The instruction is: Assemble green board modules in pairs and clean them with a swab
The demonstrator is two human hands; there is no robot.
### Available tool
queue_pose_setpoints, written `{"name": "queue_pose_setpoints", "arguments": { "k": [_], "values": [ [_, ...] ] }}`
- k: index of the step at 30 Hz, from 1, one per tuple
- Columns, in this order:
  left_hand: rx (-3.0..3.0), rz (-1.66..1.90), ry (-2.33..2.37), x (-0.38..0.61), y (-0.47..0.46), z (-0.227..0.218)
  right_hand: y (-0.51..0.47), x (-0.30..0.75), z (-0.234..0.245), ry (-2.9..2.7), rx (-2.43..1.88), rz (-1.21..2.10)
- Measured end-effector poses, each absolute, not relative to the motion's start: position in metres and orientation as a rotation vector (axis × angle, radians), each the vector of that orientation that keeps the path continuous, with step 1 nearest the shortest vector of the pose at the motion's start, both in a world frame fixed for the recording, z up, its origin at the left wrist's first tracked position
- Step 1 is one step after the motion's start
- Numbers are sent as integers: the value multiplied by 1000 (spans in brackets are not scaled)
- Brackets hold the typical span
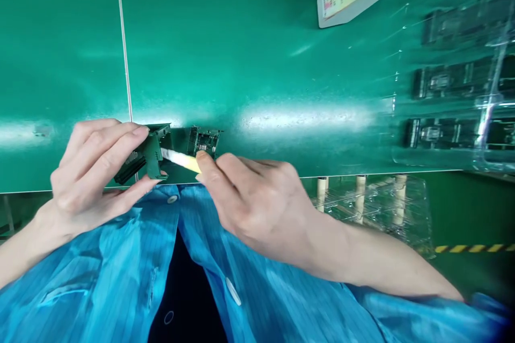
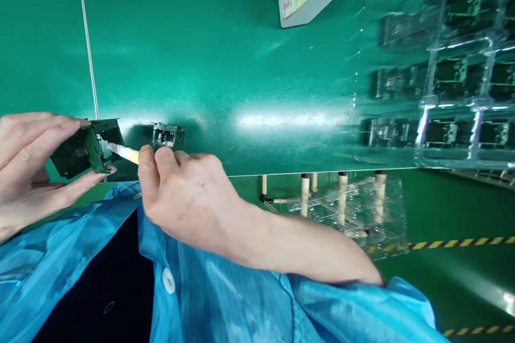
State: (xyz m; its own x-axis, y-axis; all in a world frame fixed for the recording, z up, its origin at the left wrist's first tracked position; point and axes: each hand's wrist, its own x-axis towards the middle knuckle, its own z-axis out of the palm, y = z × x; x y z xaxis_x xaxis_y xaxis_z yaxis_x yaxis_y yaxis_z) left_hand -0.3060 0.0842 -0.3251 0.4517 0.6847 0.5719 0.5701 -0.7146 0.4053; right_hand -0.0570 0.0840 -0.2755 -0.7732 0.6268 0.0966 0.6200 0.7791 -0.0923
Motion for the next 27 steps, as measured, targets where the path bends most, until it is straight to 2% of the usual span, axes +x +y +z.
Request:
{"name": "queue_pose_setpoints", "arguments": {
  "k": [6,16,22,27],
  "values": [
    [2476,1097,1129,-306,85,-328,84,-51,-275,-2830,-996,186],
    [2308,1092,1313,-302,81,-321,86,-38,-276,-2679,-1133,160],
    [2351,1093,1255,-302,82,-324,85,-50,-277,-2698,-987,290],
    [2327,1097,1285,-312,77,-330,91,-39,-274,-2599,-1145,243]
  ]
}}
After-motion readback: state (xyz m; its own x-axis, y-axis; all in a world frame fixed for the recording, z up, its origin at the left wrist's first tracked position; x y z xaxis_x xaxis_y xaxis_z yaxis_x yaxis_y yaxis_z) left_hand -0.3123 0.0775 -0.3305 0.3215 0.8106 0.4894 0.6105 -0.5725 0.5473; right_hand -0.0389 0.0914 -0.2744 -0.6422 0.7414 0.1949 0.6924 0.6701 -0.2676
